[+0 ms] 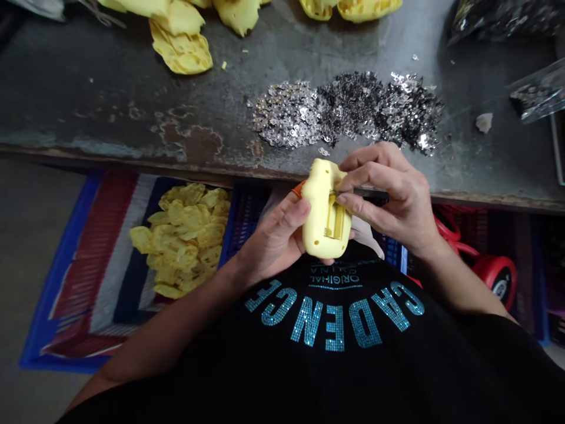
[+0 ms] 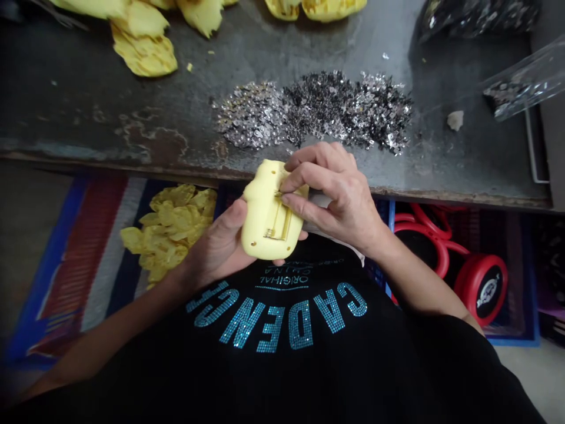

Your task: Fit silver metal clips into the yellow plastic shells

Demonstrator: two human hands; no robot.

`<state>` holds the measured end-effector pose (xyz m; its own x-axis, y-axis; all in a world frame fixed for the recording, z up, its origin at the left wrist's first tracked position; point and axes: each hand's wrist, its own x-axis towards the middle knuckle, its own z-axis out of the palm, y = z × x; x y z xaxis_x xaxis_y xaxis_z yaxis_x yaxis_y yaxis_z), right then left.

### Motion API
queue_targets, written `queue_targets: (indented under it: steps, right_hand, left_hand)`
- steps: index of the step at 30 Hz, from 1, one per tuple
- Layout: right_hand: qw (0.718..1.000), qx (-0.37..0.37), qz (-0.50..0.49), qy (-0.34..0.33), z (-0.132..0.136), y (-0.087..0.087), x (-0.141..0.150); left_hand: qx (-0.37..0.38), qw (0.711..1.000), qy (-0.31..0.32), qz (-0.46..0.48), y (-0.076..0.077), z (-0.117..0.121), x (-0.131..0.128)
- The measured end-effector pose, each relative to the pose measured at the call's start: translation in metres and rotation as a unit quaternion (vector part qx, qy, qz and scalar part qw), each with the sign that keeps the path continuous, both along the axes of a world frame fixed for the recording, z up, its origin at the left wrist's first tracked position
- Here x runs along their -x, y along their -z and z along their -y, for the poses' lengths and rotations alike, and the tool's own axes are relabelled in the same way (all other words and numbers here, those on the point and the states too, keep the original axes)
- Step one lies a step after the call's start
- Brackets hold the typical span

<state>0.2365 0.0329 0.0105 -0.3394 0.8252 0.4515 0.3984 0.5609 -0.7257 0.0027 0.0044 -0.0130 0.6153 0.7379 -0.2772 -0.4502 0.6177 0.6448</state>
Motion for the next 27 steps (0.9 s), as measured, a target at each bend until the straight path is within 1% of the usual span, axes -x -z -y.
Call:
queue_targets:
  steps: [3,6,9,13,16,19,21,22,24,26,27]
  right_hand:
    - [1.000,-0.007,-0.015,0.007,-0.001,-0.001,-0.002]
    - [0.999,-0.010,-0.036,0.016,-0.002,0.000,-0.008]
    - [1.000,-0.003,-0.013,0.019,-0.003,0.001,-0.013]
    - [0.999,0.000,0.036,0.000,-0.006,0.000,-0.013]
    - [0.998,0.012,0.050,-0.022,-0.009,-0.002,-0.012]
    - [0.997,0.042,0.025,-0.052,-0.012,-0.002,-0.012]
    - [0.997,0.060,-0.008,-0.052,-0.016,-0.001,-0.016]
    - [0.997,0.060,-0.023,-0.041,-0.019,0.001,-0.018]
    - [0.999,0.037,-0.034,0.012,-0.024,0.004,-0.022]
    - [0.997,0.000,-0.014,0.077,-0.027,0.007,-0.024]
    - [0.995,-0.014,0.001,0.097,-0.026,0.007,-0.024]
  left_hand:
    - [-0.002,1.000,-0.002,-0.003,0.000,0.001,0.000]
    - [-0.003,1.000,0.003,0.001,0.005,0.001,0.001]
    - [-0.004,1.000,0.006,0.002,0.009,0.000,0.001]
    - [-0.010,1.000,-0.002,-0.024,0.005,0.001,-0.001]
    - [-0.009,0.999,-0.014,-0.051,0.002,0.001,-0.002]
    - [-0.005,0.999,-0.005,-0.053,0.003,0.001,0.000]
    - [-0.003,0.999,0.013,-0.042,0.005,0.000,0.001]
    - [-0.002,0.999,0.022,-0.035,0.007,0.000,0.002]
    - [0.005,0.999,0.030,-0.027,0.008,-0.001,0.002]
    - [0.017,0.999,0.026,-0.027,0.009,-0.001,0.002]
    - [0.025,0.999,0.024,-0.028,0.010,-0.001,0.002]
